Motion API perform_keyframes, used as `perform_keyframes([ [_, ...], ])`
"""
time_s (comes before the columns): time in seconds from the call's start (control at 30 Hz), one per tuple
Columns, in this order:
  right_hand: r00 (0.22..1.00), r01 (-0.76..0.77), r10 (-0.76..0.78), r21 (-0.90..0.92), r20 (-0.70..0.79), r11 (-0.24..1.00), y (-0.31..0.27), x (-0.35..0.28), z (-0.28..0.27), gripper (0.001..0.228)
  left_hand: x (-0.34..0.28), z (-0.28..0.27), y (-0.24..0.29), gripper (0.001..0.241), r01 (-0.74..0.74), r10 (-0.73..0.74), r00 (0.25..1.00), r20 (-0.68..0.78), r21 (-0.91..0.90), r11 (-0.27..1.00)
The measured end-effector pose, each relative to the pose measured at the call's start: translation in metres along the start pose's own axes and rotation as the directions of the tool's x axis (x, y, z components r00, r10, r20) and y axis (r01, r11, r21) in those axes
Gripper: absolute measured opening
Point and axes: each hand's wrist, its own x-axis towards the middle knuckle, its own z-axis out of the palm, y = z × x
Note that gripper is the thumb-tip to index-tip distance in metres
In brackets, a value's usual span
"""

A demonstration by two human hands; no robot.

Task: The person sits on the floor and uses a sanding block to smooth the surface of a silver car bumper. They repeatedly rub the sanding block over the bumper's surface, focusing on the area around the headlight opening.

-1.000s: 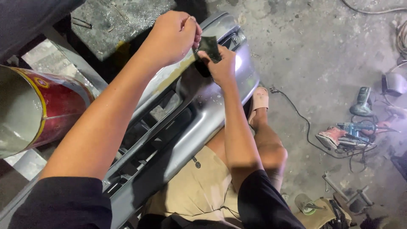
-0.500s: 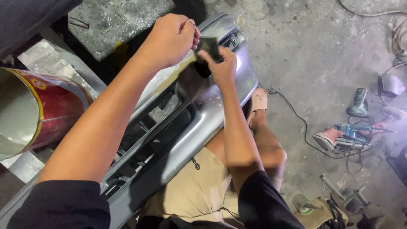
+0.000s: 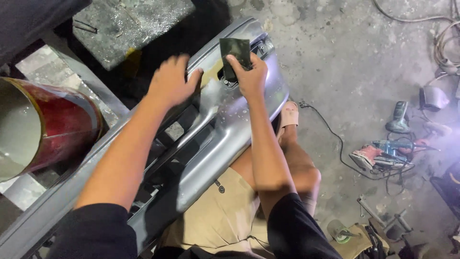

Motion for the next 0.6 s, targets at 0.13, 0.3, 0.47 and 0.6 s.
perform_keyframes([
  [0.13,0.994,0.067,-0.069,0.033,0.081,0.997,0.0,-0.003,0.003,0.023,-0.015,0.008,0.001,0.085,0.118,-0.128,0.988,0.083,0.117,0.986],
  [0.3,0.999,-0.004,0.007,0.072,-0.035,0.997,0.001,-0.001,0.005,0.021,-0.014,0.016,-0.003,0.08,0.062,-0.067,0.997,0.029,0.129,0.99],
  [0.47,0.998,-0.065,0.064,0.024,0.023,0.998,-0.001,-0.002,0.0,0.041,-0.013,0.025,-0.006,0.065,0.053,-0.044,0.997,-0.056,0.175,0.983],
  [0.6,0.97,0.243,-0.239,-0.105,0.048,0.964,0.01,-0.002,0.007,0.034,-0.013,0.026,-0.007,0.063,0.039,-0.033,0.999,-0.035,0.194,0.98],
])
